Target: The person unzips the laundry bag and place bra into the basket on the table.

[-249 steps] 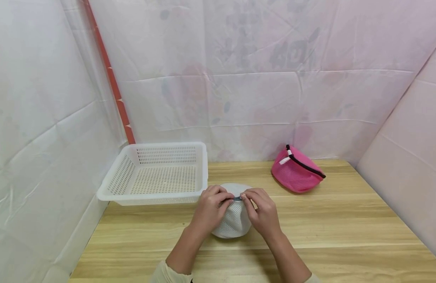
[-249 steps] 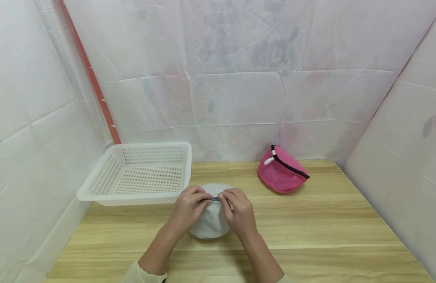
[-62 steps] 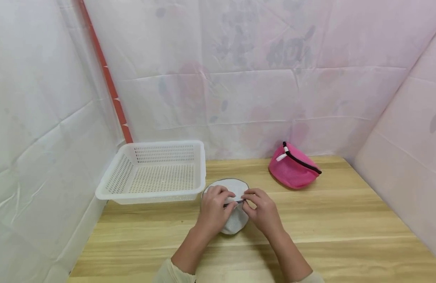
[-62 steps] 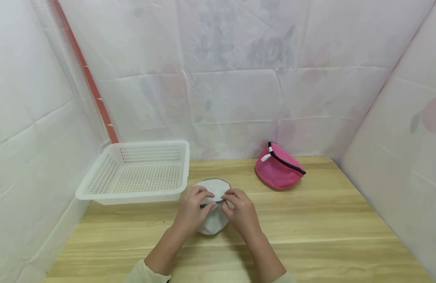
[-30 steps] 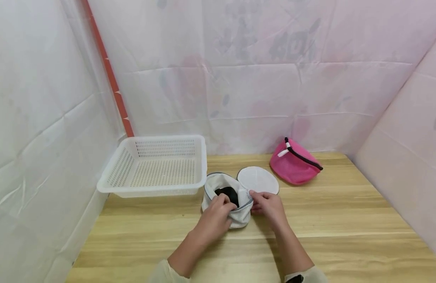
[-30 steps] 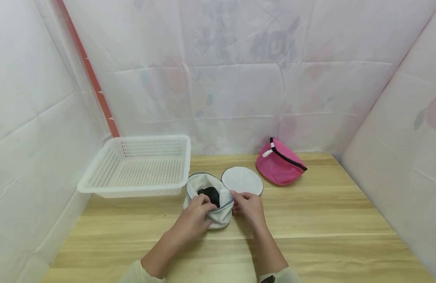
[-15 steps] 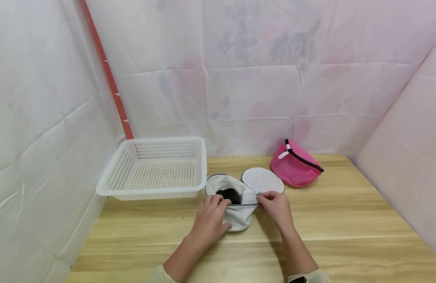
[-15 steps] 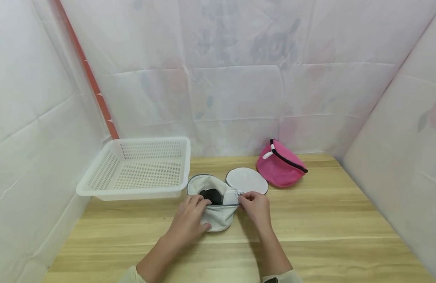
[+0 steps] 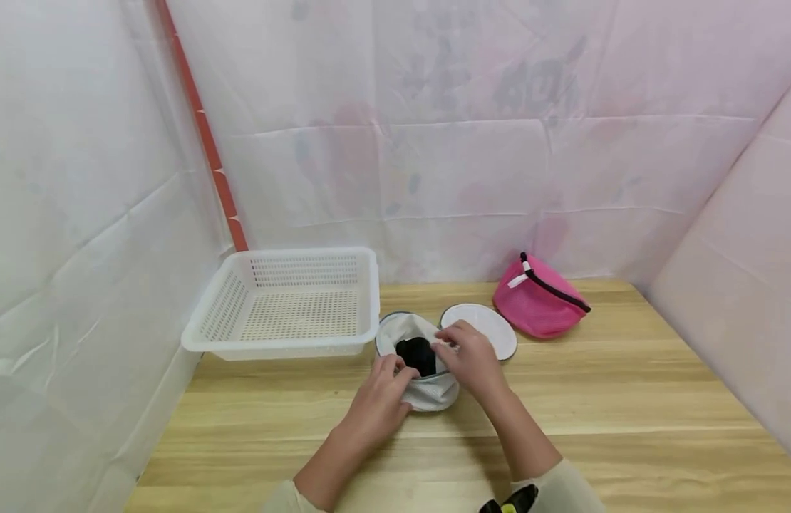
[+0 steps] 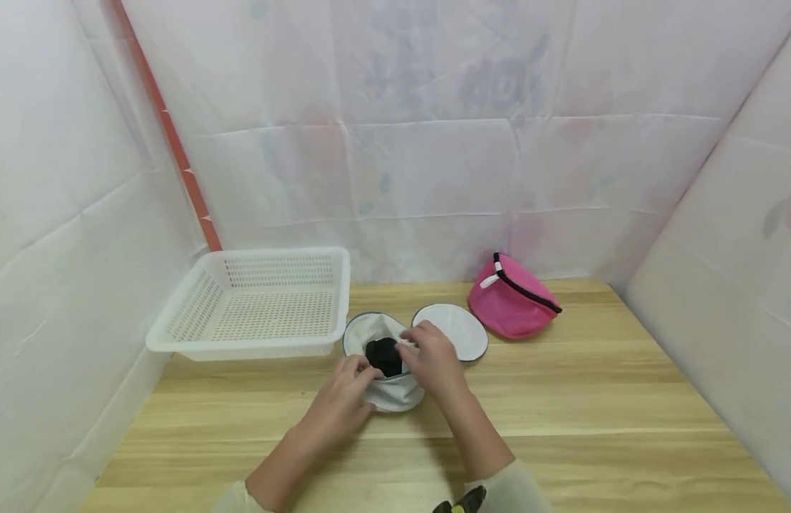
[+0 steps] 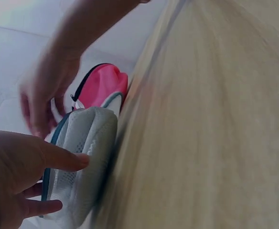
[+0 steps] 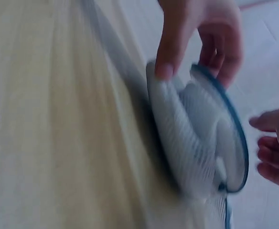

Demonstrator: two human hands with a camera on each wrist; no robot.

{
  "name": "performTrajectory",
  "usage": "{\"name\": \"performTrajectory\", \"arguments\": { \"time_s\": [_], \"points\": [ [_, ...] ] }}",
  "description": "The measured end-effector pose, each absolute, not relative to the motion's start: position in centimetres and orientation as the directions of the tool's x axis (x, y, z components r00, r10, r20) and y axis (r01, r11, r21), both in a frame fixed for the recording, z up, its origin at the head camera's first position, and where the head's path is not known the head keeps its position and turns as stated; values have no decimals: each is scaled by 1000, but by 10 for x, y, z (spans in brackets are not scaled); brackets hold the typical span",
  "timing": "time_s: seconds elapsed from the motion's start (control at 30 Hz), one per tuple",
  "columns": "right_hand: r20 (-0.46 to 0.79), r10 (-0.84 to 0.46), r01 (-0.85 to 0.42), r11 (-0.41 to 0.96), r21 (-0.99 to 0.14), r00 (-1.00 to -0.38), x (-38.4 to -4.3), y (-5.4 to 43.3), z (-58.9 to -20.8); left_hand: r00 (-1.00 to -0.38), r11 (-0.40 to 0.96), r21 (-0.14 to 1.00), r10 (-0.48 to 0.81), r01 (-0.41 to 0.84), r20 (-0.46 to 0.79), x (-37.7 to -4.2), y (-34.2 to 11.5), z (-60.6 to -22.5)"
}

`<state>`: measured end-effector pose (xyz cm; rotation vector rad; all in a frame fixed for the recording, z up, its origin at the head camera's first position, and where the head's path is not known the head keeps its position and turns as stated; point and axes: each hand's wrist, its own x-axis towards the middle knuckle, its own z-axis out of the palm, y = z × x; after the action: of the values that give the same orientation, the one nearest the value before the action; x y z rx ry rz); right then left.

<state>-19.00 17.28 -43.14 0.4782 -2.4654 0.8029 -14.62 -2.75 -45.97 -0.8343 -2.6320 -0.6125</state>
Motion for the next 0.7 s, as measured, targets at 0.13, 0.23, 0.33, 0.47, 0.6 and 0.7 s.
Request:
{"name": "performTrajectory", "arguments": {
  "time_s": [0.13, 0.23, 0.33, 0.47, 0.6, 0.7],
  "points": [
    [401, -358, -515, 753, -409, -843, -202, 156, -425, -772, 737, 296, 461, 608, 438, -150, -27, -466],
    [229, -390, -452, 796, -404, -892, -211, 148, -425, -763, 736, 281, 469, 616, 446, -153, -26, -471],
    [101, -387, -393, 827, -401, -917, -221, 144, -428, -752, 732, 271, 473, 626, 460, -155, -27, -475],
    [1, -427, -393, 832, -391, -904, -232, 144, -432, -743, 731, 260, 474, 631, 472, -157, -26, -477],
    [-70, -459, -394, 824, -408, -886, -239, 143, -436, -742, 735, 255, 468, 628, 479, -157, -26, -478],
    [-84, -455, -382, 822, -422, -887, -243, 140, -441, -740, 734, 259, 460, 628, 490, -158, -27, -478]
  ]
}}
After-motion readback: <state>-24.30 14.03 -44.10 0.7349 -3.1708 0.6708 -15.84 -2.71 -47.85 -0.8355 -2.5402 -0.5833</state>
